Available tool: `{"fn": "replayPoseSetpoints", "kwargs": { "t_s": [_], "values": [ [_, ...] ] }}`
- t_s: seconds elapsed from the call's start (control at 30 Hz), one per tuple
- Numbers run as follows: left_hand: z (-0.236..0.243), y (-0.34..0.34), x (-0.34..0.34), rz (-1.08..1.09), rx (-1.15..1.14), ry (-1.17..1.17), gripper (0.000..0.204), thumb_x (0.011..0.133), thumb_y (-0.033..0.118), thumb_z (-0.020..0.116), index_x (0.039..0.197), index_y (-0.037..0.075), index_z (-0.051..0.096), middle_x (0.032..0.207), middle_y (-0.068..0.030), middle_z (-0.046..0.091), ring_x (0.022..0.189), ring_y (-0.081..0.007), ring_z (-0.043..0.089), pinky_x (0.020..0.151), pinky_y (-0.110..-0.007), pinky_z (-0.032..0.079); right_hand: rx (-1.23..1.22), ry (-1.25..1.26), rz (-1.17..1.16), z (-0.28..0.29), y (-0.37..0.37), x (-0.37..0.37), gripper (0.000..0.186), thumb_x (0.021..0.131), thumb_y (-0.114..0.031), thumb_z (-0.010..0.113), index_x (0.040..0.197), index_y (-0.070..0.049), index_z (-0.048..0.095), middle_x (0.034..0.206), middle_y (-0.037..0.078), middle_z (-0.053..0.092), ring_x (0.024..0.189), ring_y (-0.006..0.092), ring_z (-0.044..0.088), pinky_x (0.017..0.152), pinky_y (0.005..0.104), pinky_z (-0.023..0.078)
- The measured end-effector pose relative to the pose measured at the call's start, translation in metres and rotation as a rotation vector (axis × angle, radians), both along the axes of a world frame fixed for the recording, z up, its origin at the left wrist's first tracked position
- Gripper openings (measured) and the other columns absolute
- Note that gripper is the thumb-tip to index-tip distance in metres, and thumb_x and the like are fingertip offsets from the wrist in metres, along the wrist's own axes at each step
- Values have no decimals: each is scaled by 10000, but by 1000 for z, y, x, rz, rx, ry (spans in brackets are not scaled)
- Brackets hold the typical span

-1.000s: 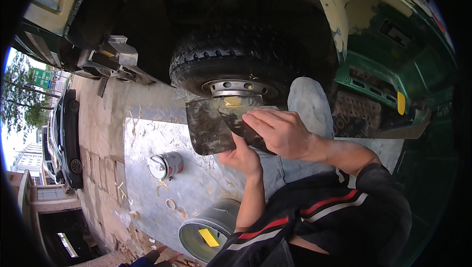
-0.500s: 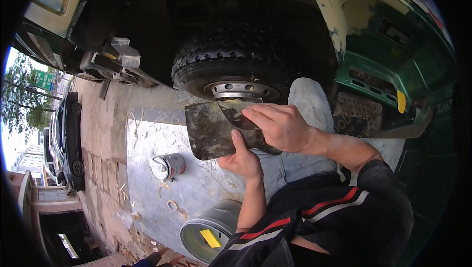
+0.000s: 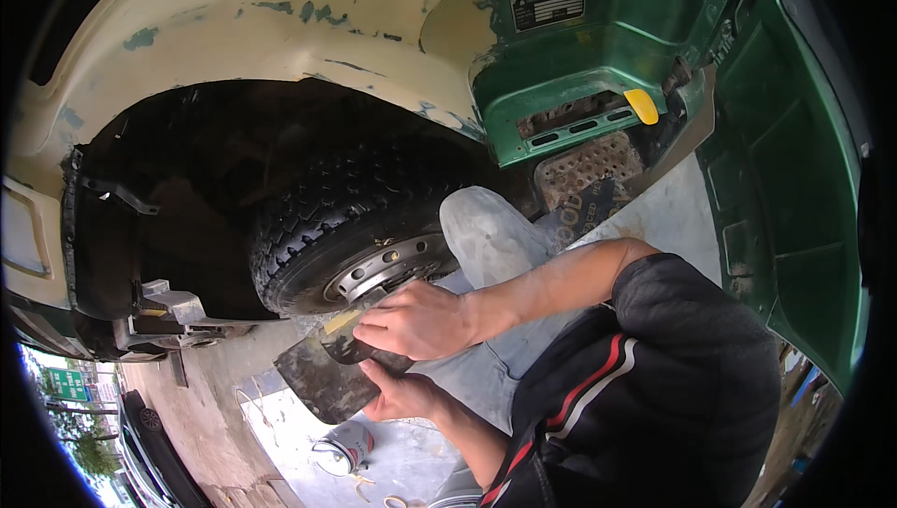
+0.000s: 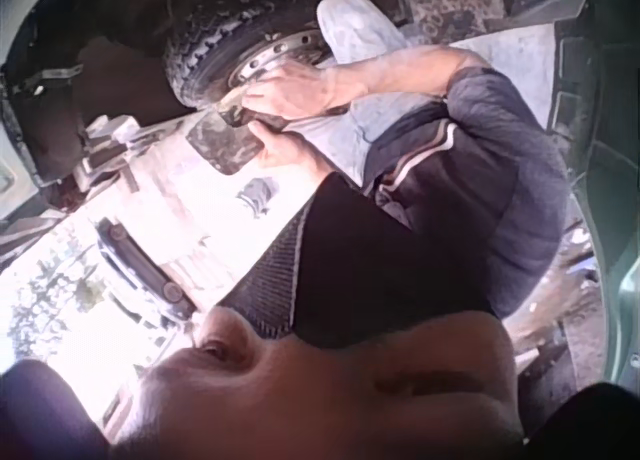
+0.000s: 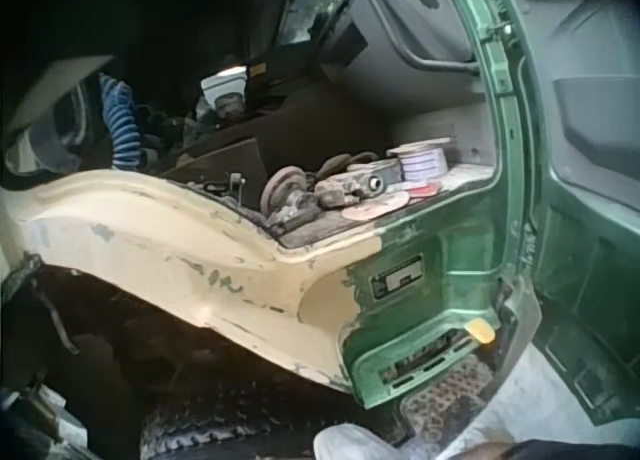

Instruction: The person mixes body filler on a spreader using a small palette knife and then applies the filler to a green truck panel using a yellow spreader tool.

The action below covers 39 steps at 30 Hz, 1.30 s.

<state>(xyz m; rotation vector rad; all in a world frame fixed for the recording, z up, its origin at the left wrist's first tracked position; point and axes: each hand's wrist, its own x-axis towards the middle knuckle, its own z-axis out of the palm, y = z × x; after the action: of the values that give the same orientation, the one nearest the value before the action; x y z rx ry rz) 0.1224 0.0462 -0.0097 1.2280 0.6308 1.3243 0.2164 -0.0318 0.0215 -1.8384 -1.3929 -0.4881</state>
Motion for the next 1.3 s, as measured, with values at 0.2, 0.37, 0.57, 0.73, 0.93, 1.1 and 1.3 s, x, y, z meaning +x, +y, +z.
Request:
{"fn": "replayPoseSetpoints", "kwargs": {
  "t_s": [0.2,0.37,0.57,0.73,0.93,1.1,1.3],
  "values": [
    [-10,21,-4,-146,-36,-41,366,899,8,636,1223,-128,537,1187,-186,633,1004,-227,628,896,-356,524,34,-91,71,19,-3,14,248,773,-167,614,983,-37,647,930,70,687,833,213,695,722,336,554],
    [-16,52,-13,-542,-581,-240,417,899,-6,588,1291,-104,486,1242,-198,594,1119,-280,604,985,-415,512,200,65,451,17,0,46,364,810,-137,661,1169,-78,653,1170,87,659,1122,285,608,948,417,484],
    [6,37,-13,-577,-614,-202,490,821,-73,602,1293,-113,474,1225,-228,591,1073,-299,621,945,-446,535,57,153,611,-11,-26,70,451,793,1,642,1237,-75,630,1286,122,609,1221,335,551,997,429,464],
    [15,32,-18,-503,-497,-206,424,873,-54,593,1276,-123,479,1196,-235,606,1061,-298,627,949,-475,535,-165,183,397,-10,-65,85,336,820,-38,637,1155,-53,659,1191,111,650,1078,318,626,857,411,530],
    [32,29,-2,-296,-75,-268,243,923,16,630,1139,-88,593,1154,-182,647,988,-212,635,938,-372,504,527,1035,180,15,-58,67,231,993,-155,563,1130,25,606,957,91,712,801,75,634,733,264,535],
    [21,4,13,-270,-57,-353,209,951,63,624,1092,-90,602,1151,-173,648,992,-177,624,930,-351,501,689,1486,328,-13,-31,53,264,996,-168,572,1162,36,596,1068,74,686,919,100,644,813,272,537],
    [4,-13,5,-219,86,-224,204,979,77,580,1127,-61,609,1162,-162,651,1017,-173,622,914,-331,498,736,1683,501,-30,-7,32,251,991,-138,573,1170,38,587,1075,77,678,934,112,645,817,297,558]
  ]
}}
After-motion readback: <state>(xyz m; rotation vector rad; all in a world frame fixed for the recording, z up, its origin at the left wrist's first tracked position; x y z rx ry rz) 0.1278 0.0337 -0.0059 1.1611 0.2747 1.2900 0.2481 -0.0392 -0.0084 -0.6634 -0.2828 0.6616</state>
